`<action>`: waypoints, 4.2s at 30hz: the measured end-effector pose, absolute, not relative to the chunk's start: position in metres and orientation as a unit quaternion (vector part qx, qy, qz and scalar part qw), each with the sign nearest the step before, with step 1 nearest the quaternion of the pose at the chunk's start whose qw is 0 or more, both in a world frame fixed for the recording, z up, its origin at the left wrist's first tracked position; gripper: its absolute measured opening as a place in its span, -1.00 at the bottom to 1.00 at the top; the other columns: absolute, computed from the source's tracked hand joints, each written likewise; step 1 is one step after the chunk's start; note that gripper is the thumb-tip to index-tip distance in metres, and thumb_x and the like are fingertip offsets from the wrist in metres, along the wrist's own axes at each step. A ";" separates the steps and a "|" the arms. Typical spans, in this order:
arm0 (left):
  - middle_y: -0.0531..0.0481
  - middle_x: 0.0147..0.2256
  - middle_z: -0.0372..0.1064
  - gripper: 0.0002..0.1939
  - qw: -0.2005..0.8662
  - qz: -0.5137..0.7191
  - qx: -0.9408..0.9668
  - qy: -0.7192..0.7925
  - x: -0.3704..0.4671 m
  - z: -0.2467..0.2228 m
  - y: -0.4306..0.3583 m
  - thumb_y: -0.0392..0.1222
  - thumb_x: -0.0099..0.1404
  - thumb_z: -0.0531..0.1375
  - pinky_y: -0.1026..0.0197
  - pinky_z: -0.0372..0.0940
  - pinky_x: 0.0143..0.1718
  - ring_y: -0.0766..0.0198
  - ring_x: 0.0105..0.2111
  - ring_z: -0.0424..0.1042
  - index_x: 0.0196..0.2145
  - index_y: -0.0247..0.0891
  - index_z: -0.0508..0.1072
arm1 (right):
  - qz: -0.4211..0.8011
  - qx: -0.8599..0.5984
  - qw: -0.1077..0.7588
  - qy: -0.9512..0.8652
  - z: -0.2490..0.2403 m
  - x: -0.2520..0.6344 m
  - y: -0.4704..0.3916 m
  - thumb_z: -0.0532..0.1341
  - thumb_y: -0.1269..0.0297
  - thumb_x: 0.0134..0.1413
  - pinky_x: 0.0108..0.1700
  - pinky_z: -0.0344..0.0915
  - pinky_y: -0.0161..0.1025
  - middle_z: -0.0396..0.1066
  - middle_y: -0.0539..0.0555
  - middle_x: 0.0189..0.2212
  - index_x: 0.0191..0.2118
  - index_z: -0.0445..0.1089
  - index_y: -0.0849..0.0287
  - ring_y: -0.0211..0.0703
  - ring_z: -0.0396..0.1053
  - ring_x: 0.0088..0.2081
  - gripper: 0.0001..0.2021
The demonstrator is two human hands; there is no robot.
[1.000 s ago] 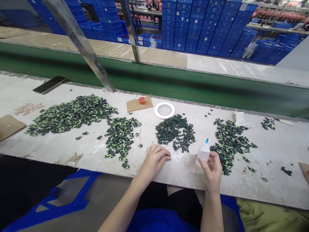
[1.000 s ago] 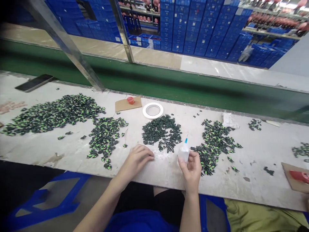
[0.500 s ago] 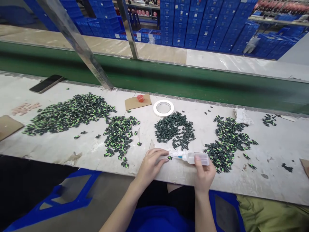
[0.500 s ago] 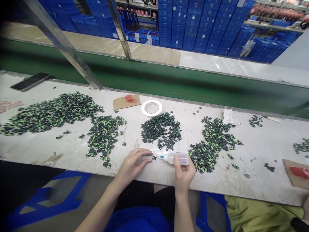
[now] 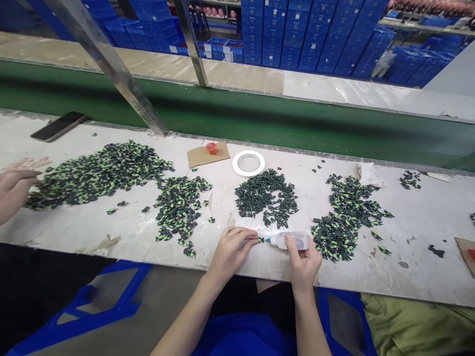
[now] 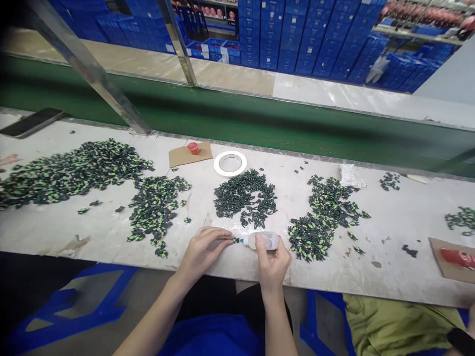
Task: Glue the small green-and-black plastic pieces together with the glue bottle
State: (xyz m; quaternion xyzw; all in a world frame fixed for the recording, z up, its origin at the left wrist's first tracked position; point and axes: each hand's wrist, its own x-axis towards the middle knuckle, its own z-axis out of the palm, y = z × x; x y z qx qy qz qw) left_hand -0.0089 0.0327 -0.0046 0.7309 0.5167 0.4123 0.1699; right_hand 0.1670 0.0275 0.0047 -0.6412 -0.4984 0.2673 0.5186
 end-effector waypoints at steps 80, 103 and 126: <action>-0.01 -0.30 0.55 -0.89 0.197 0.391 0.751 0.494 -0.013 -0.008 0.031 -0.21 0.29 0.20 0.05 0.28 -0.14 0.14 -0.22 0.48 -0.22 -0.14 0.51 | 0.101 -0.659 0.611 -0.428 0.011 0.179 0.049 0.40 0.18 -0.17 -0.07 0.35 -0.06 0.37 0.25 -0.05 -0.17 0.12 0.11 -0.04 0.39 -0.05 -0.50; -0.01 -0.32 0.54 -0.88 0.193 0.444 0.721 0.495 -0.013 -0.012 0.030 -0.22 0.33 0.15 0.08 0.32 -0.15 0.16 -0.23 0.48 -0.25 -0.16 0.50 | 0.087 -0.690 0.279 -0.662 -0.003 0.150 0.034 -0.08 0.40 0.27 -0.28 0.31 -0.14 0.36 0.19 -0.35 -0.23 0.40 0.21 0.00 0.40 -0.31 -0.70; -0.07 -0.30 0.56 -0.83 0.256 0.514 0.660 0.485 0.008 0.011 0.023 -0.28 0.30 0.19 0.12 0.42 -0.22 0.18 -0.26 0.48 -0.20 -0.19 0.57 | 0.502 -0.542 0.519 -0.430 0.017 0.144 0.017 0.28 0.12 0.03 -0.13 0.47 -0.10 0.57 0.10 -0.30 -0.29 0.56 0.14 -0.02 0.53 -0.21 -0.78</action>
